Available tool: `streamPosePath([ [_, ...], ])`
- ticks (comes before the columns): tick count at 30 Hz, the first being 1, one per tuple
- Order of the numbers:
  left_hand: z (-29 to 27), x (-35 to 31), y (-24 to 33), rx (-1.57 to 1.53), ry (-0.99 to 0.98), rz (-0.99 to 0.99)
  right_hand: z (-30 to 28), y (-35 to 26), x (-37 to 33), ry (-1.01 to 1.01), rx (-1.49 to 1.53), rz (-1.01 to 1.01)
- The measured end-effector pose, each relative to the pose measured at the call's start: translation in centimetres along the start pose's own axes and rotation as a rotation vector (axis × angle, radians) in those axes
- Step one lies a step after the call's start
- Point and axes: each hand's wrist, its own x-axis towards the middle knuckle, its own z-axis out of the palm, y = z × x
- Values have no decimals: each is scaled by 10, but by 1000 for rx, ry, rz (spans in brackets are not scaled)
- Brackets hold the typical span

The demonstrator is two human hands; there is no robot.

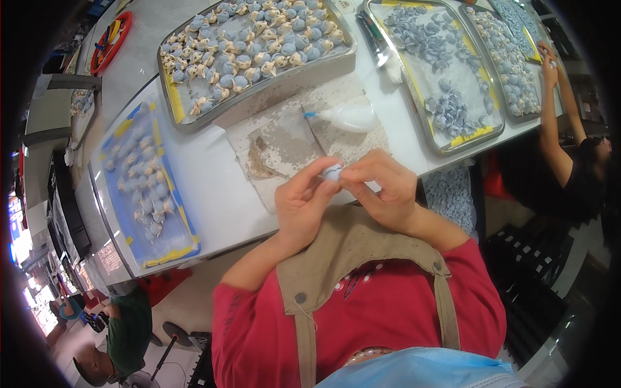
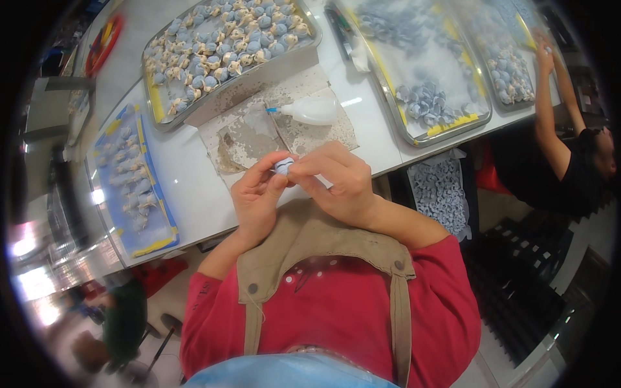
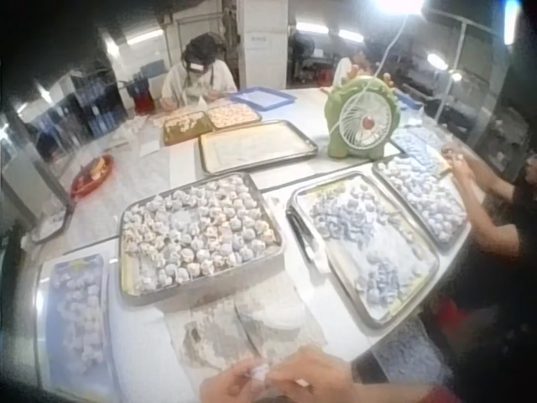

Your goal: The person repeatedly picks up small, light-blue, shell-shaped objects from a tray, sprays them with a white liquid from a small bottle, and places them onto a tray. The person performs this repetitive task continuously throughout the video.

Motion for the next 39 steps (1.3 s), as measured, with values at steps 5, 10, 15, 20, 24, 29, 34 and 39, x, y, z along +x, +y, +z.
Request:
streamPosePath([
  [5,0,3,-3,-84,19,-53,-1,14,3,-69,54,-35],
  [10,0,3,-6,-183,-5,-57,4,12,0,18,56,18],
  [15,-1,2,0,-99,-26,-25,5,4,-2,31,115,74],
  [20,-3,1,0,-49,-26,-8,4,5,1,18,66,-13],
  [24,-7,0,-5,3,-21,-27,4,14,1,-8,58,-59],
  [29,-3,3,4,-39,-138,109,-2,10,11,-38,513,252],
  [34,-6,0,10,-55,-232,34,-8,13,10,-343,615,345],
  [39,-12,-2,11,85,-261,63,-10,10,9,-455,616,403],
])
